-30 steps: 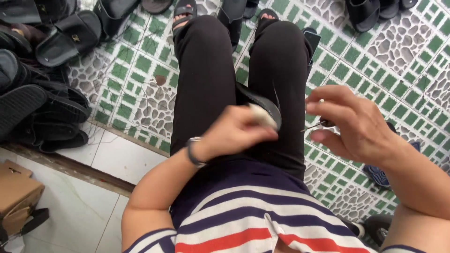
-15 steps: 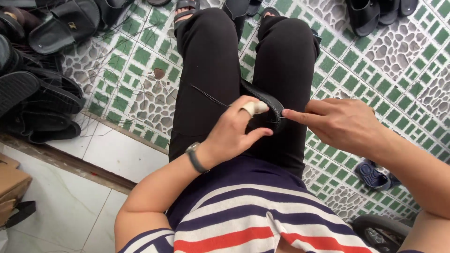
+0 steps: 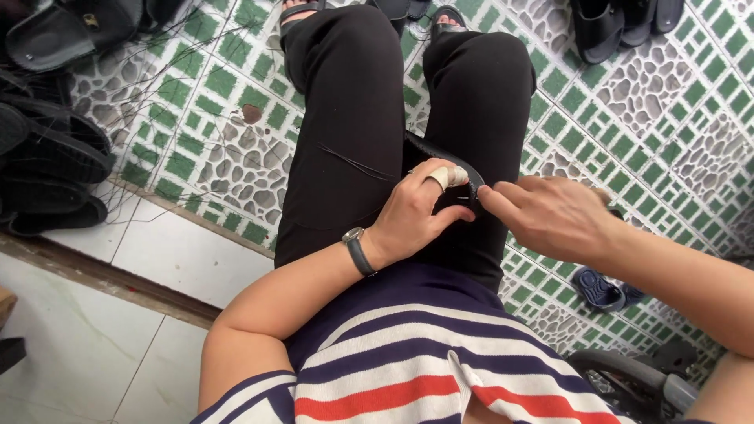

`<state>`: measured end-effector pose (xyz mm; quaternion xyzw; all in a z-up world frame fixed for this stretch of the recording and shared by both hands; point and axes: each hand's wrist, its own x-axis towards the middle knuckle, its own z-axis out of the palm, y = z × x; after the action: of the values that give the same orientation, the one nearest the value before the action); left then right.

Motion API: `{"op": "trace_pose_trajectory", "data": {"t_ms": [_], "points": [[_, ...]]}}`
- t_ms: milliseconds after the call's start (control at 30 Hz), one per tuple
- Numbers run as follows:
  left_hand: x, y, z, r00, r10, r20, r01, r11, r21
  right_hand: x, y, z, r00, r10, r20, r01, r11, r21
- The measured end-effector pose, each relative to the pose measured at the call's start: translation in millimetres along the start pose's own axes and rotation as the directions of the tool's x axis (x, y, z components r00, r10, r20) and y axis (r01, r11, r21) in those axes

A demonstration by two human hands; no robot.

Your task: Hand-sewing the sole of a black sandal using a needle and thread.

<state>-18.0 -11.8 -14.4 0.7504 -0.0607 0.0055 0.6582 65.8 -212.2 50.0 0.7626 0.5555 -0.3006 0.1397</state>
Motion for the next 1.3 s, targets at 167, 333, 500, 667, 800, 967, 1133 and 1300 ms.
{"op": "trace_pose_trajectory", "data": {"t_ms": [167, 333, 500, 667, 800, 967, 1133, 1300], "points": [[-11, -11, 6, 0.992, 0.126, -0.023, -0.125, 0.99, 0.059, -4, -7, 55, 0.884, 0.213, -0.416, 0.013, 0.878, 0.479], [-23, 3, 9, 0.976, 0.202, 0.081, -0.209, 0.973, 0.1, -23, -44, 66, 0.751, 0.48, -0.453, 0.095, 0.6, 0.794], [-28, 26, 11, 0.934, 0.28, 0.221, -0.295, 0.955, 0.038, -46, -86, 117, 0.625, 0.683, -0.379, 0.216, 0.315, 0.924], [-49, -5, 14, 0.878, 0.262, 0.4, -0.362, 0.911, 0.199, -21, -132, 141, 0.705, 0.684, -0.189, 0.277, -0.02, 0.961], [-57, -16, 5, 0.912, 0.189, 0.364, -0.264, 0.95, 0.169, -12, -130, 109, 0.69, 0.713, -0.127, 0.176, 0.005, 0.984], [-58, -16, 3, 0.935, 0.234, 0.267, -0.317, 0.89, 0.329, -17, -117, 72, 0.669, 0.731, -0.135, -0.183, 0.338, 0.923], [-56, -5, 2, 0.866, 0.46, 0.196, -0.496, 0.741, 0.452, -16, -119, 58, 0.614, 0.658, -0.436, -0.275, 0.695, 0.664], [-69, 12, -19, 0.913, -0.088, 0.398, 0.273, 0.857, -0.437, -11, -122, 49, 0.63, 0.625, -0.461, -0.296, 0.742, 0.601]]}}
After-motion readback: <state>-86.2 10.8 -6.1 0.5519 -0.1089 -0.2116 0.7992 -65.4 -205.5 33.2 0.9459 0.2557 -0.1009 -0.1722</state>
